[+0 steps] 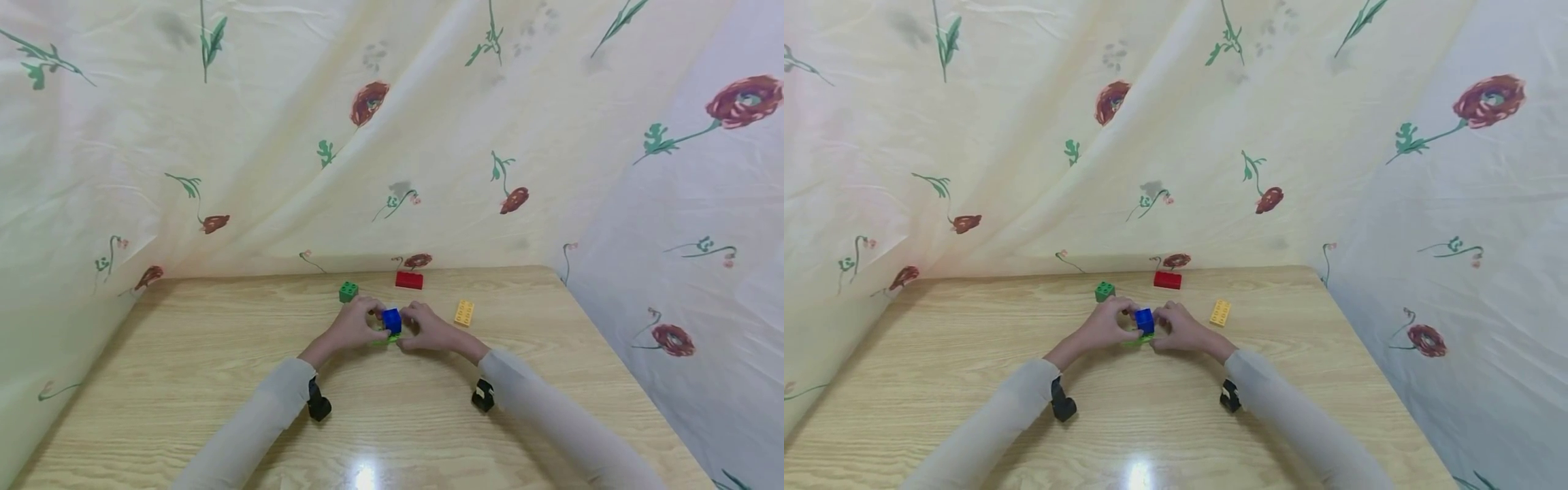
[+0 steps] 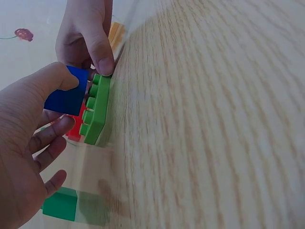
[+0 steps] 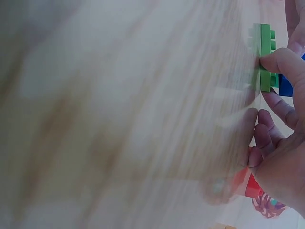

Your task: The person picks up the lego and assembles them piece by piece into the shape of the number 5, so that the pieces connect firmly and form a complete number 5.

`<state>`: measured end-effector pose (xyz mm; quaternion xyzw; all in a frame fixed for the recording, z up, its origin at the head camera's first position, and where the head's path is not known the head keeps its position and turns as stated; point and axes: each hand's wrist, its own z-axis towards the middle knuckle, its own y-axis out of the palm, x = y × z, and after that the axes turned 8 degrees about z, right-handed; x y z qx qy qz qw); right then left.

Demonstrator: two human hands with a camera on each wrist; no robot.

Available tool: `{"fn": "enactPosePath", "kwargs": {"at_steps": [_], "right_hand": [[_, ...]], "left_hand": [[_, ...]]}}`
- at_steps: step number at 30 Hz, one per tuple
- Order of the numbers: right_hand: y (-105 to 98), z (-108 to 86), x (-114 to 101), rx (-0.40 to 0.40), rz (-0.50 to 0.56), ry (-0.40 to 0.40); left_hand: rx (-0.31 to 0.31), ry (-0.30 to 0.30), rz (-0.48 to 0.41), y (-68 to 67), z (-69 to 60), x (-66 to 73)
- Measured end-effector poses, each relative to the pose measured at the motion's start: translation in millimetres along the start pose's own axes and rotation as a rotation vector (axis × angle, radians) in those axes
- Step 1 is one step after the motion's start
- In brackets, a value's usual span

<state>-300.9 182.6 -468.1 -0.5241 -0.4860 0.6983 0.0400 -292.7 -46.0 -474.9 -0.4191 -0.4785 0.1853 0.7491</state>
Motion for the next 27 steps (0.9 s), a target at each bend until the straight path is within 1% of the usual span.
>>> {"fn": "enactPosePath", "kwargs": {"at_steps": [9,13,22,27], "right_hand": [[0.7,2.9,1.6,0.004,0.006,-0.018],[0.0,4.4,3.0,0.0,0.001,-0.024],[0.9,5.4,5.2,-0.003,-0.004,-0.008],[1.3,5.6,6.4,0.004,-0.002,-0.026]], "left_hand": [[-0.023,0.008,-0.042,-4.8,-1.4,0.6],[-0.037,0.002,-0.068,-6.5,-1.7,1.5],[-0.065,-0.017,-0.099,-6.5,-2.3,0.3],[-0.076,-0.022,-0.105,-5.8,-1.4,-1.2]]}}
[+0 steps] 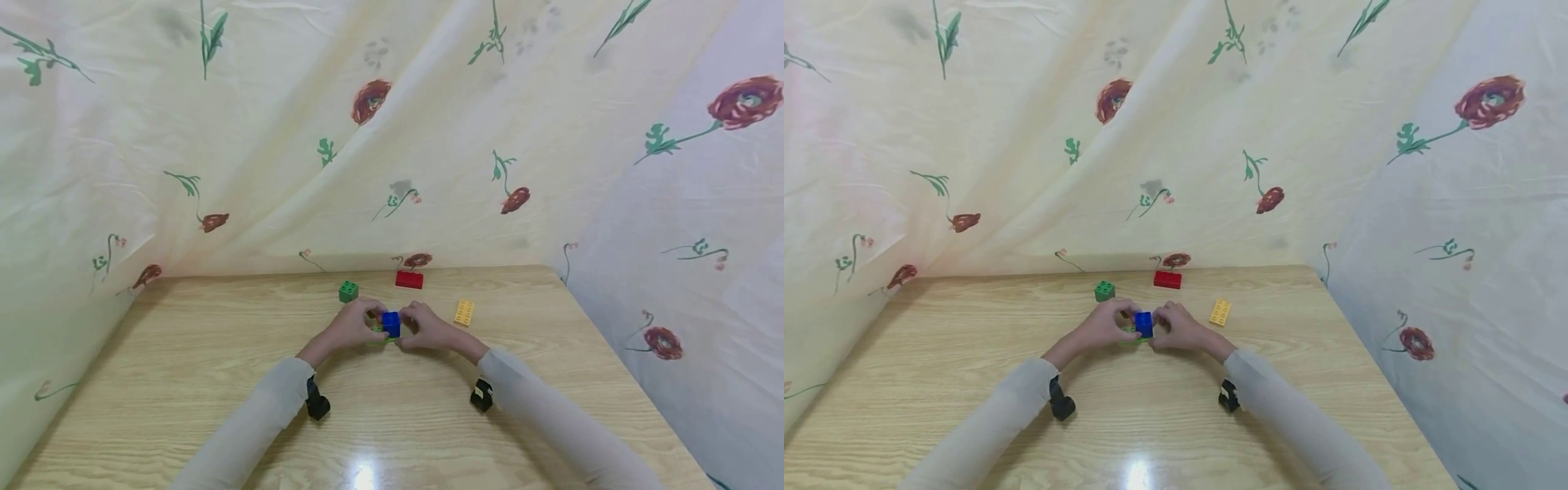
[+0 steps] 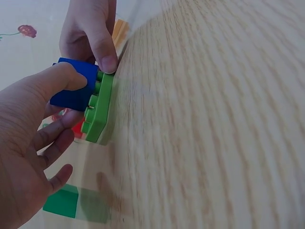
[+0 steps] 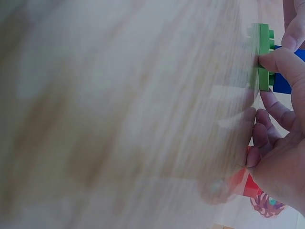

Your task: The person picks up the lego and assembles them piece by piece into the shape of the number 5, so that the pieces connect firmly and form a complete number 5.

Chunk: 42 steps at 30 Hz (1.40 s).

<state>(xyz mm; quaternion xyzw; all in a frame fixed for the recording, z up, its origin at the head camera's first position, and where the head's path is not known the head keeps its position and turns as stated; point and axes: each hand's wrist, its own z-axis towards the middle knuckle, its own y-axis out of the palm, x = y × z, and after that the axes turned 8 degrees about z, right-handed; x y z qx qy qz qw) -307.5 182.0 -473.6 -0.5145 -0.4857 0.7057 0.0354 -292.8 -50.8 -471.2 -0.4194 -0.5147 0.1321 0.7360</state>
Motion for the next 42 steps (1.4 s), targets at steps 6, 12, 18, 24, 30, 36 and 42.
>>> {"fn": "enactPosePath", "kwargs": {"at_steps": [6,12,18,24,30,36,42], "right_hand": [[0.0,0.2,0.2,0.008,-0.008,-0.019],[-0.5,0.1,-0.1,0.011,-0.008,-0.04],[-2.1,0.4,-3.4,0.009,0.009,-0.024],[-1.7,-0.5,-6.0,0.02,0.003,-0.013],[-0.3,-0.2,-5.7,0.028,-0.003,-0.003],[-0.9,-0.5,-4.7,0.02,-0.006,0.001],[-1.1,-2.2,-1.8,-0.005,0.001,0.003]], "left_hand": [[-0.007,-0.001,0.011,0.1,0.9,1.6],[-0.005,0.002,0.027,-0.7,1.6,5.4],[0.009,0.004,0.037,-3.2,1.7,6.7],[0.014,0.001,0.012,-4.4,0.4,7.4],[0.028,-0.003,-0.009,-5.0,-0.5,7.2],[0.027,-0.004,-0.012,-4.0,0.5,5.9],[0.006,-0.009,-0.028,-2.4,0.6,3.9]]}}
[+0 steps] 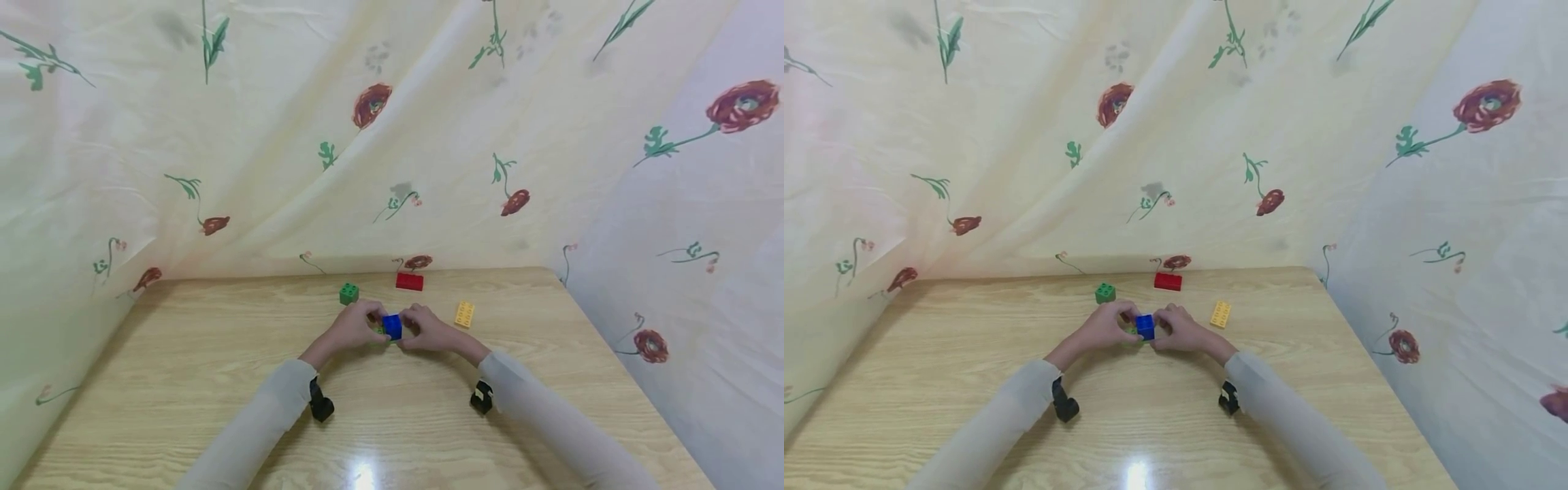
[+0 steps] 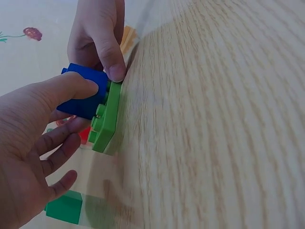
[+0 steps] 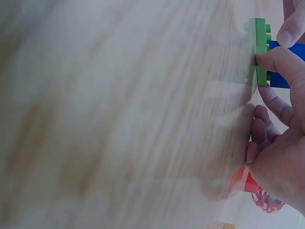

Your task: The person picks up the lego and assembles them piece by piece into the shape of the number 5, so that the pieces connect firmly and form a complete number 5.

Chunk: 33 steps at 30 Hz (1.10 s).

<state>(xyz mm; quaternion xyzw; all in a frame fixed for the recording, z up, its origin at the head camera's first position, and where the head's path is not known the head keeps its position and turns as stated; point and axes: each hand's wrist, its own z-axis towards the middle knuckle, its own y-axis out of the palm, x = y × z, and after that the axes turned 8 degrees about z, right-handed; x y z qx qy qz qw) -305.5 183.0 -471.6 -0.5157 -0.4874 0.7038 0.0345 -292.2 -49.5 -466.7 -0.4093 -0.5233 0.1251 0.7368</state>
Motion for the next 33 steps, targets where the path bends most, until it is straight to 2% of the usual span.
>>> {"fn": "enactPosePath", "kwargs": {"at_steps": [14,24,33], "right_hand": [[-1.3,-3.1,1.5,-0.028,0.044,0.046],[-3.6,-0.5,1.9,-0.037,0.068,0.029],[-3.5,-0.5,1.1,-0.041,0.062,0.014]], "left_hand": [[-0.003,-0.002,-0.005,2.3,-0.8,-1.2],[-0.032,-0.018,0.026,-2.5,2.6,2.5],[-0.025,-0.018,0.057,-0.8,3.9,1.4]]}}
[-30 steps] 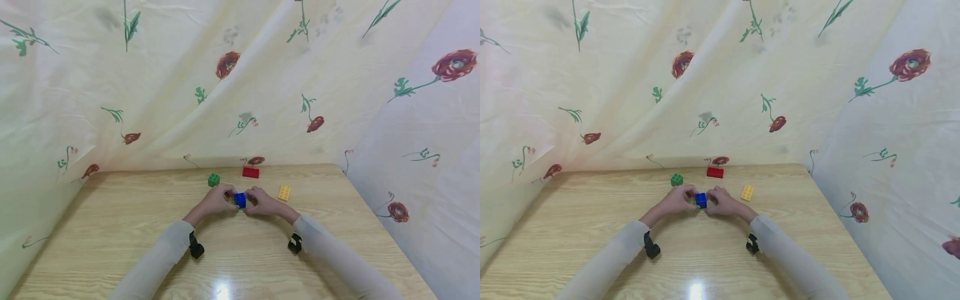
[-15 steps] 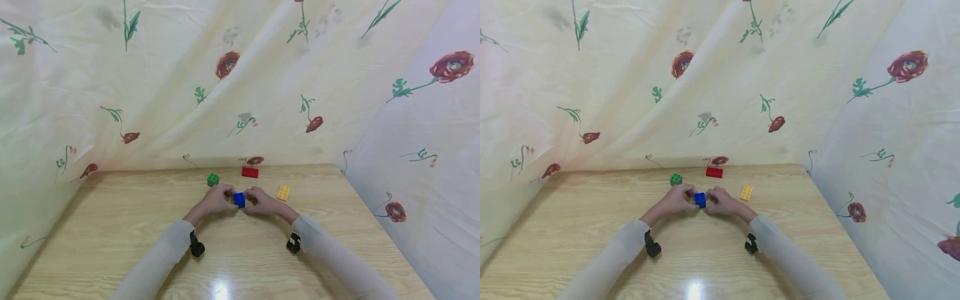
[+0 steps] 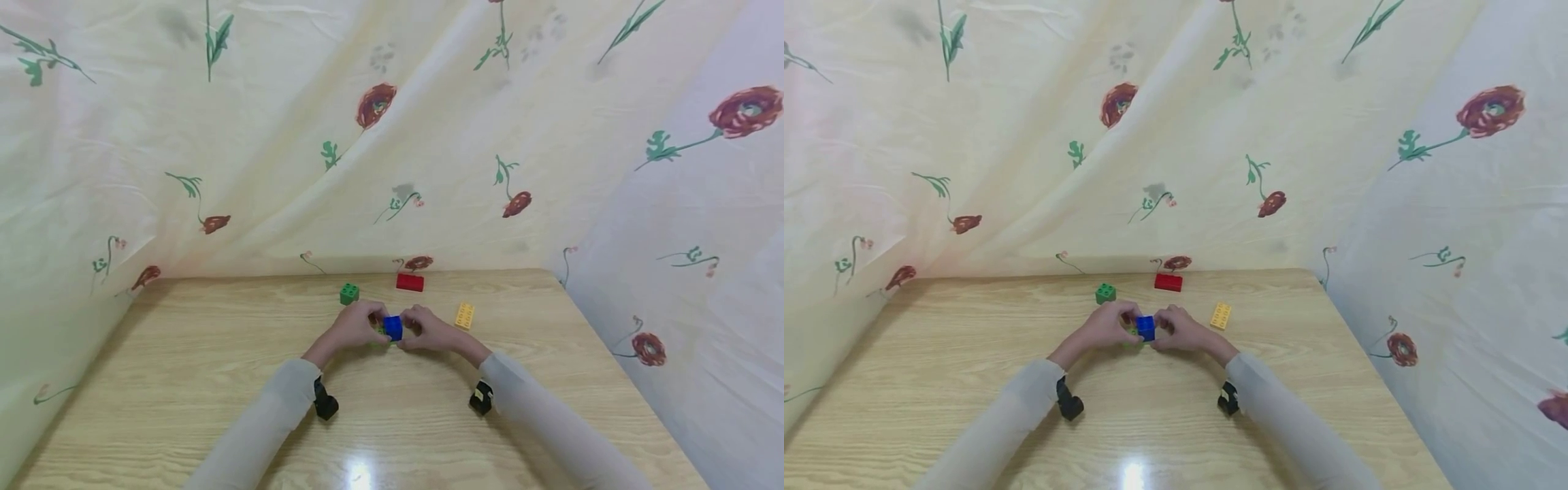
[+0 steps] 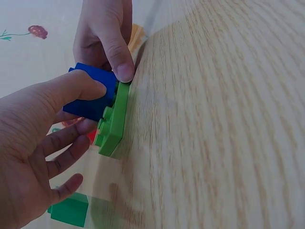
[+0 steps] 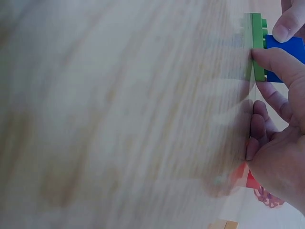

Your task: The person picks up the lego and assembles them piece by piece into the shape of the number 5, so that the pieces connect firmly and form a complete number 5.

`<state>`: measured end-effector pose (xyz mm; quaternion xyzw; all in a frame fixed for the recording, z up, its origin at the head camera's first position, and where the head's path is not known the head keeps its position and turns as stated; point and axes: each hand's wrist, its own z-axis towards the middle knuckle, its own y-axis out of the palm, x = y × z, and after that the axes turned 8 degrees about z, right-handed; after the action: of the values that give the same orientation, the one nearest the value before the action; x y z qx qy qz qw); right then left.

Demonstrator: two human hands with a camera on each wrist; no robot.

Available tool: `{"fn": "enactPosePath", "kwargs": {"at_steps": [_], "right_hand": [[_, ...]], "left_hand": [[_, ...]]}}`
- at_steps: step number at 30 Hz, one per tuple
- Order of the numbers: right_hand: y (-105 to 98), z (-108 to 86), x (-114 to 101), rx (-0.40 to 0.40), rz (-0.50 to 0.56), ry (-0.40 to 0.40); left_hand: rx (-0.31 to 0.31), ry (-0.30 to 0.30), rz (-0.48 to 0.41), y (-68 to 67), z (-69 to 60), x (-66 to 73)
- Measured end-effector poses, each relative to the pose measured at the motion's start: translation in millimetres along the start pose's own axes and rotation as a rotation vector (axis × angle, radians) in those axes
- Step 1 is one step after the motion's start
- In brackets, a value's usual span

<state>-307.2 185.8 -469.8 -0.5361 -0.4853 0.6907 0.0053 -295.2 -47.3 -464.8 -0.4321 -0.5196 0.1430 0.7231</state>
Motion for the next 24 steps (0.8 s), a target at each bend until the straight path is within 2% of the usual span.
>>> {"fn": "enactPosePath", "kwargs": {"at_steps": [24], "right_hand": [[-0.4,-1.1,-4.7,-0.006,-0.002,0.001]], "left_hand": [[-0.01,-0.029,0.003,0.0,-1.8,4.0]]}}
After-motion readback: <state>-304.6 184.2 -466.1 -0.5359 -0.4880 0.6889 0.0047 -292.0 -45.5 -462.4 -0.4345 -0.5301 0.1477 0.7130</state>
